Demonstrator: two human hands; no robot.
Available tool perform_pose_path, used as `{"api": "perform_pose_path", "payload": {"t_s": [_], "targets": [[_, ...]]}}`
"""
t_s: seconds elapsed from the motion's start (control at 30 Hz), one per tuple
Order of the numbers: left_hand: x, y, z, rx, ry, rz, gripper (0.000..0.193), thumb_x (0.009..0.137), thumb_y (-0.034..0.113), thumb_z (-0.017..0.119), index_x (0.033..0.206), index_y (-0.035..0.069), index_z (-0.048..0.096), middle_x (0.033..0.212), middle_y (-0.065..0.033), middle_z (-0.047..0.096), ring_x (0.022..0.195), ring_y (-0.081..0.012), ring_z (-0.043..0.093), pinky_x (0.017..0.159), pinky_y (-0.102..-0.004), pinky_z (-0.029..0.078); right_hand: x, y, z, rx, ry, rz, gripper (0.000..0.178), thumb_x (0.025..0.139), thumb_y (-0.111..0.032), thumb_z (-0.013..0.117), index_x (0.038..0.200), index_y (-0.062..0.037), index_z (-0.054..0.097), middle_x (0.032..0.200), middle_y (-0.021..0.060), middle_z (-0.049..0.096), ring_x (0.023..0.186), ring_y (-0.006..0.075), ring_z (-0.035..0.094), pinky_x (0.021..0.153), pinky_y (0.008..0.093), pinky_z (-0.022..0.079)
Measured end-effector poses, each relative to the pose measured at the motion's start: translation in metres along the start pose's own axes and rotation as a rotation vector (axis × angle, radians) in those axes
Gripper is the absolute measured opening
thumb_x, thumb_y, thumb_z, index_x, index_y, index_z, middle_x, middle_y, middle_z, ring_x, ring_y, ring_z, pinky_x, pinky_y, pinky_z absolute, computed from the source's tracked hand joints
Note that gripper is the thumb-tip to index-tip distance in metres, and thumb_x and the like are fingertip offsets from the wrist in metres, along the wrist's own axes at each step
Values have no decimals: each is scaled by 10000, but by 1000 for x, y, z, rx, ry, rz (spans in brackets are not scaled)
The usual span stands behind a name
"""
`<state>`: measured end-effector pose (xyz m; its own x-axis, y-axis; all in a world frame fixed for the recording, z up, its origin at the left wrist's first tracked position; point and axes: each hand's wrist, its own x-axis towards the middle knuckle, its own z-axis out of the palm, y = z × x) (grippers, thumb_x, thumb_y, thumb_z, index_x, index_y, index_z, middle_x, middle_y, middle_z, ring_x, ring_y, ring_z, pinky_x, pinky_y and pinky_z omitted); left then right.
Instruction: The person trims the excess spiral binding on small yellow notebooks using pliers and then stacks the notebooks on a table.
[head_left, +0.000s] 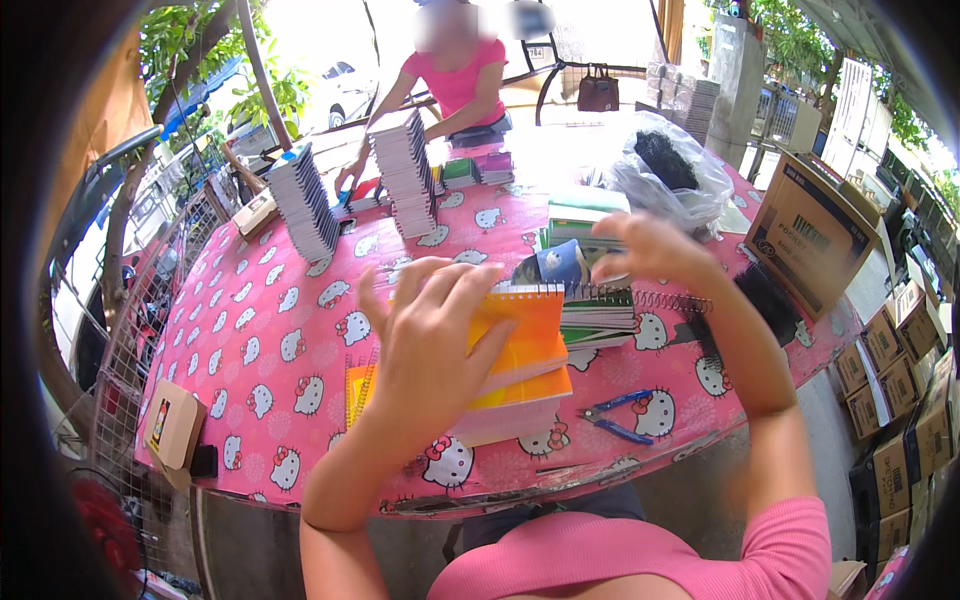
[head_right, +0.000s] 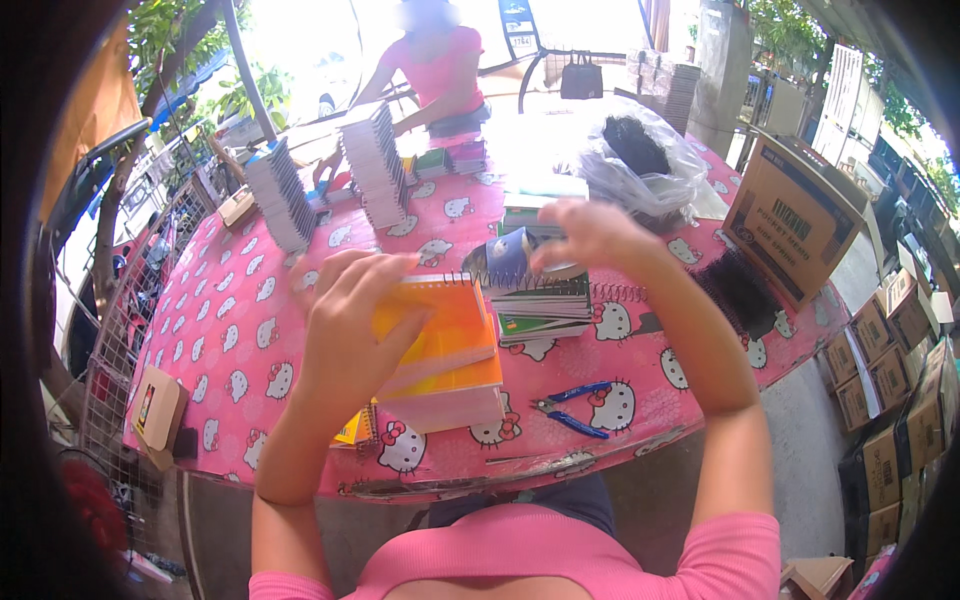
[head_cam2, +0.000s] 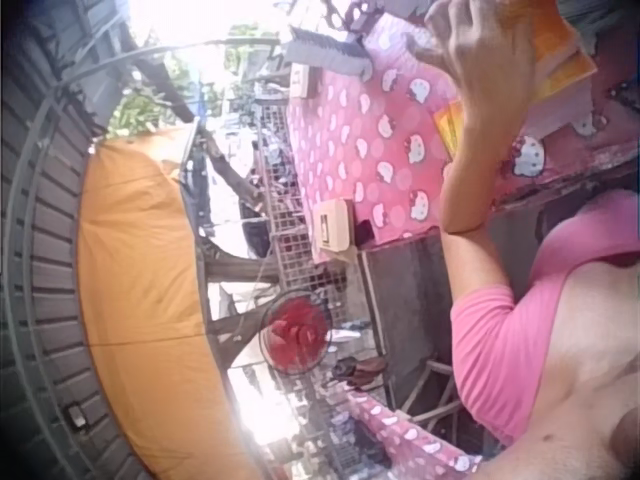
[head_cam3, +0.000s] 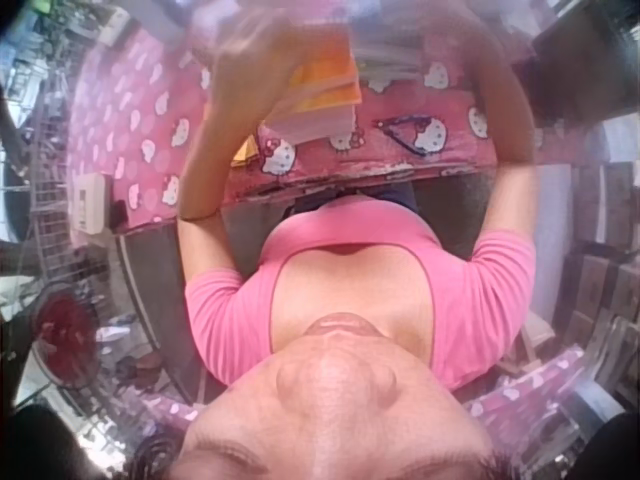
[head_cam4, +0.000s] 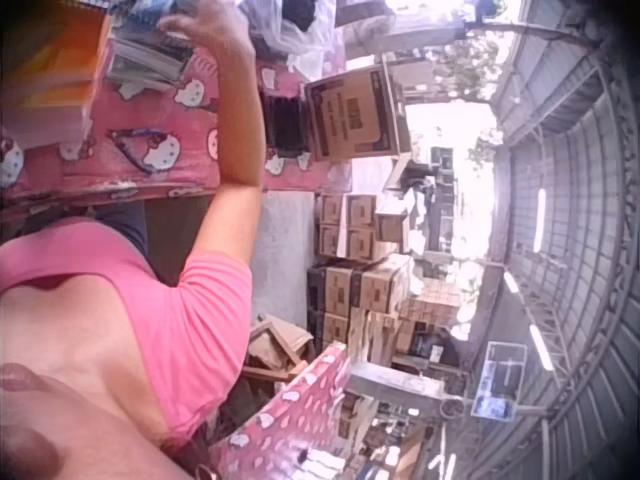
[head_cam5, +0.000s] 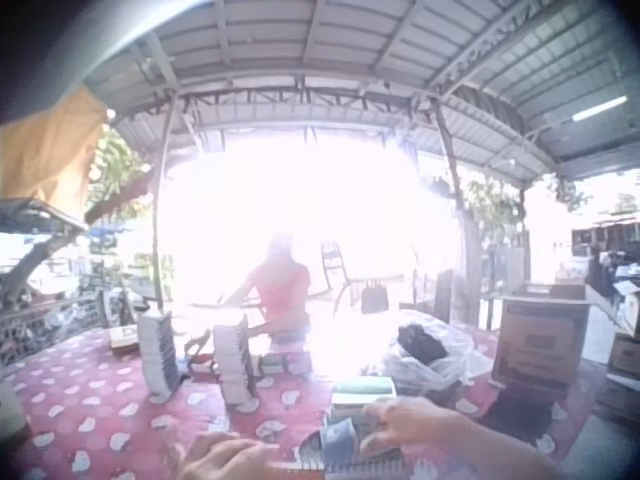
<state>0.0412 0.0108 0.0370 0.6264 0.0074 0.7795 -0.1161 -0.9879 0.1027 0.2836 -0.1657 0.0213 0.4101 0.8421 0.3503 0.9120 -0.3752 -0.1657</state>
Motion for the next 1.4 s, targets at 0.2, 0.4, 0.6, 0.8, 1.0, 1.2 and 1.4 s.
{"api": "perform_pose_path", "payload": {"t_s": [0.2,0.4,0.6,0.8,1.0,1.2,1.4], "targets": [[-6,-12,8,-150,56,-114,356,694,163,811,1001,42,679,874,-81,675,871,-232,621,784,-359,507,11,27,46,-99,-299,128,452,750,-301,745,1075,-26,593,987,204,658,964,329,650,833,441,513],[4,-14,4,-340,-41,-311,238,694,177,814,857,38,711,856,-79,688,802,-165,633,728,-310,513,10,-15,-24,1191,165,48,368,721,-167,704,1025,4,589,899,166,671,888,244,667,726,385,518],[3,-11,7,-309,-44,-251,277,695,193,817,902,48,703,777,-55,691,735,-154,642,711,-296,513,24,-1,-12,621,-78,-99,512,638,-52,733,1131,5,607,1014,149,688,904,216,656,777,327,527],[1,-17,4,-332,-27,-284,449,698,133,800,1099,69,608,957,-91,636,913,-208,621,772,-324,528,41,-32,-16,285,-3,-70,443,624,-27,673,1065,-9,652,935,73,700,865,167,653,764,337,522],[-31,-33,18,-939,204,-645,389,774,-43,720,1134,14,583,1041,-70,592,1048,-158,571,816,-301,549,50,-46,-3,586,-43,-78,501,609,5,669,1107,-2,623,954,98,696,878,199,670,761,342,525],[-49,-36,25,-1259,350,-698,335,813,-90,683,1142,-52,634,971,-96,664,850,-134,634,755,-242,551,63,-63,-7,324,-30,-101,463,621,-22,695,1080,-6,638,1013,87,689,892,167,655,804,307,521],[-52,-37,18,-1292,361,-730,308,800,-103,689,1101,-49,652,955,-94,679,805,-133,650,736,-236,549,48,-41,14,670,-64,-37,555,658,-104,731,1185,-2,589,1014,135,675,877,179,649,795,327,521]]}}
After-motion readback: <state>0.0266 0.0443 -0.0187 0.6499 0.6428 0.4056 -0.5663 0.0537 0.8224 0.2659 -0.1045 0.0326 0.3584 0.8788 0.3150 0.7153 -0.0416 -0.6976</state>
